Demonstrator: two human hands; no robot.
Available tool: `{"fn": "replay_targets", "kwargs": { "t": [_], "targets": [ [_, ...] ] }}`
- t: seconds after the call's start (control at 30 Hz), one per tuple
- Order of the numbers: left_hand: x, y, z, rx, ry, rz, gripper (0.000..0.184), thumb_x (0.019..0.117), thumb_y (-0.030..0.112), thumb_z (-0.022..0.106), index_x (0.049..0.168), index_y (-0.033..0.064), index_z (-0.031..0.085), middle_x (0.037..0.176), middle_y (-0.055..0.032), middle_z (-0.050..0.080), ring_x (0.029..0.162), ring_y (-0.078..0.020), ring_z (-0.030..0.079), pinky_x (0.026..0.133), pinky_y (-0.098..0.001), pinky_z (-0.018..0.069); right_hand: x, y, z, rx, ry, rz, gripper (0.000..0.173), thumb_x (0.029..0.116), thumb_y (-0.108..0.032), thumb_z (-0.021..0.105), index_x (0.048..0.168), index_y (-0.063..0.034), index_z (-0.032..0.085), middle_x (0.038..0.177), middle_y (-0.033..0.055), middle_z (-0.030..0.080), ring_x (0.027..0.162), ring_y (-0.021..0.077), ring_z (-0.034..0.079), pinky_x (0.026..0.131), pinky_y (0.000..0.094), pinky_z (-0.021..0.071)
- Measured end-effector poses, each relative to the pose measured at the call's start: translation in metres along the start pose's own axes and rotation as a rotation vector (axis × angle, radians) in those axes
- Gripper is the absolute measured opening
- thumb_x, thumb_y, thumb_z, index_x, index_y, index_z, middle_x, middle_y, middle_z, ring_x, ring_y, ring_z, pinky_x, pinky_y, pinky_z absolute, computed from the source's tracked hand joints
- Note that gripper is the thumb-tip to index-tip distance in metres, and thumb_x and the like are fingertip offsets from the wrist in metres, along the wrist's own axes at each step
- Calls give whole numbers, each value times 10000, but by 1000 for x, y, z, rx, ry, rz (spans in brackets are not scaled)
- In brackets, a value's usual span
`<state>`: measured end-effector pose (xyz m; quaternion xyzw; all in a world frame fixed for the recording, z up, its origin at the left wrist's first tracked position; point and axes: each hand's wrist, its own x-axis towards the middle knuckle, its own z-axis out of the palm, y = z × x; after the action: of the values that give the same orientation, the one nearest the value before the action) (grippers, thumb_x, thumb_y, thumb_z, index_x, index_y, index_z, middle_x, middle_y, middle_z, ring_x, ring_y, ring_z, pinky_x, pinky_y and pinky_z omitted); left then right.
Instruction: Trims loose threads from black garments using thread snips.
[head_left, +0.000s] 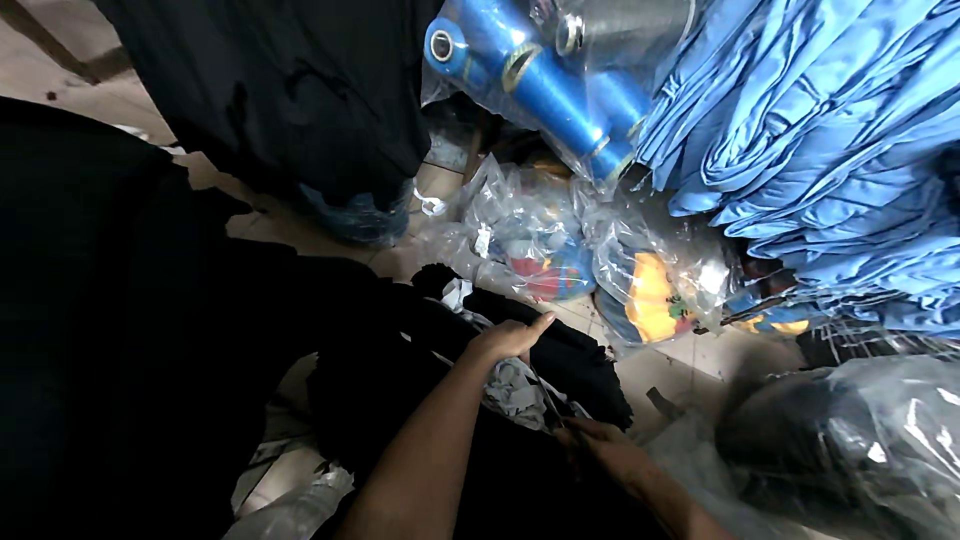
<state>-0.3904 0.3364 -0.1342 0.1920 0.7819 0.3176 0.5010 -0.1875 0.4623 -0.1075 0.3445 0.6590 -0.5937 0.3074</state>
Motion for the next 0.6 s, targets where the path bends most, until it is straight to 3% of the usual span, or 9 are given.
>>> {"fn": "replay_targets", "kwargs": {
  "t": [0.13,0.27,0.37,0.6],
  "targets": [
    [2,-2,0,4,-1,1,931,1028,697,154,1077,-48,711,1161,-260,687,1150,-399,634,1018,-620,439,-2,-3,-1,44,7,25,280,1051,-263,583,1240,-65,643,815,5,625,660,107,620,630,273,554],
    [4,-2,-1,-1,-15,-3,913,1033,691,174,1070,-55,701,1144,-256,687,1131,-393,635,1010,-618,441,2,0,0,105,-86,27,384,1083,-346,496,1334,-61,551,887,10,603,764,130,635,769,333,580],
    [4,-3,-2,-14,-32,-1,914,1032,687,158,1039,-57,690,1121,-252,681,1110,-380,630,994,-603,444,7,-2,4,163,-109,72,427,1082,-405,476,1345,-69,500,885,20,568,786,152,625,796,368,574],
    [7,-6,-1,-24,-31,-5,911,1024,708,189,1084,-44,699,1149,-246,689,1136,-388,634,1015,-617,437,5,2,4,85,-79,13,392,1065,-368,536,1319,-70,559,867,6,598,745,123,638,735,315,581]
  ]
}}
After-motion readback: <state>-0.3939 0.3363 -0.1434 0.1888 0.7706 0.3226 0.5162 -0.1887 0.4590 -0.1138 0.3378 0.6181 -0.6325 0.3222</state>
